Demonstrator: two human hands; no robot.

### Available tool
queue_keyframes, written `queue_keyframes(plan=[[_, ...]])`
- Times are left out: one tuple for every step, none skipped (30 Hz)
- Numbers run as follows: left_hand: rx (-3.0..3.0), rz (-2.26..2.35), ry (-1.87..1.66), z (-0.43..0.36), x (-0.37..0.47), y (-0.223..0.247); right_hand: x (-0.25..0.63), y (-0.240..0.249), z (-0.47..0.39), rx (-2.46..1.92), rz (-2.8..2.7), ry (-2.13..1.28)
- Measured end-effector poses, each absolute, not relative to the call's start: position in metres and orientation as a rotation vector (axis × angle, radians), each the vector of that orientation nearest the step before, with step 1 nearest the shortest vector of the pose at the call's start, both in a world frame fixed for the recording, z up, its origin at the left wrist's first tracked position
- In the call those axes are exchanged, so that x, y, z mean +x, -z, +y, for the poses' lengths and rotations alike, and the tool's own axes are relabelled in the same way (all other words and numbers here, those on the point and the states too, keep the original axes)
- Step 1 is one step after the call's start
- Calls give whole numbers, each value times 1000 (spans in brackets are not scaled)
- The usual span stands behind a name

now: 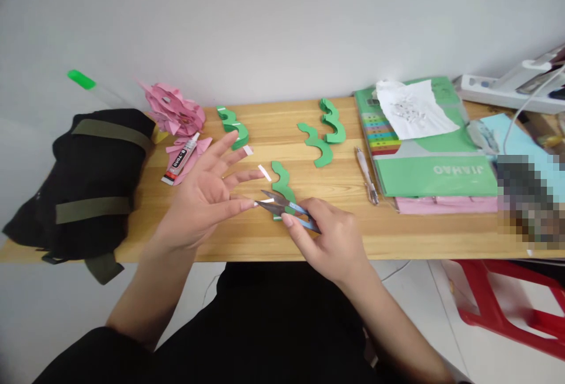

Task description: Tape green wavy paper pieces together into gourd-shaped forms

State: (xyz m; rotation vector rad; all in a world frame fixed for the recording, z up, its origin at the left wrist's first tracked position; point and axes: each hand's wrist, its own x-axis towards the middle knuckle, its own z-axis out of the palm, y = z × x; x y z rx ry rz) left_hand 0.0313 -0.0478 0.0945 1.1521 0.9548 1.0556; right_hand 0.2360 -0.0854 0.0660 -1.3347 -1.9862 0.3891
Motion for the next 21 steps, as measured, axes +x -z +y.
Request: queue_keyframes(plan=[[1153,955,-1052,-48,31,-94,236,-66,-85,-1335,-1981,-396],[1155,955,-1049,-48,31,-94,236,-65,-85,-1336,-1976,-401],[1156,955,-1048,-48,31,-94,235,-65,-85,-1336,-1973,-406],[1156,952,-1048,-48,31,-94,235,-65,-85,-1336,-1972,-413],[1154,949,-1051,-48,31,-94,235,-65,-85,-1338,-1970,-421],[1149,948,-1053,-47,32,-94,235,-66,-85,-1342,-1965,-434],[1144,950,-1052,-47,32,-94,234,-66,-85,-1347,-1955,-454],[1139,954,-1049,-47,32,-94,234,-67,-84,-1352,-1940,-485],[1136,959,-1043,-47,32,-94,235,-67,-84,-1357,-1922,-533],[1135,962,-1037,-47,32,-93,235,-67,-84,-1360,-1898,-601],[1135,961,-1032,-47,32,-93,236,-66,-84,-1357,-1867,-689],[1133,957,-1031,-47,32,-92,237,-64,-84,-1351,-1825,-790],[1129,948,-1036,-46,32,-91,239,-62,-84,-1339,-1765,-897],[1124,942,-1041,-46,32,-90,240,-59,-83,-1317,-1684,-1002],[1119,940,-1045,-46,32,-89,241,-56,-83,-1285,-1581,-1102],[1117,941,-1048,-46,32,-88,242,-53,-81,-1250,-1464,-1193],[1117,944,-1047,-46,33,-87,242,-51,-80,-1224,-1342,-1262],[1120,947,-1042,-46,33,-87,241,-49,-79,-1213,-1232,-1306],[1125,947,-1035,-46,34,-86,240,-49,-77,-1218,-1151,-1328],[1132,945,-1027,-47,35,-85,238,-50,-76,-1239,-1104,-1336],[1142,940,-1020,-47,37,-85,235,-51,-75,-1264,-1089,-1332]])
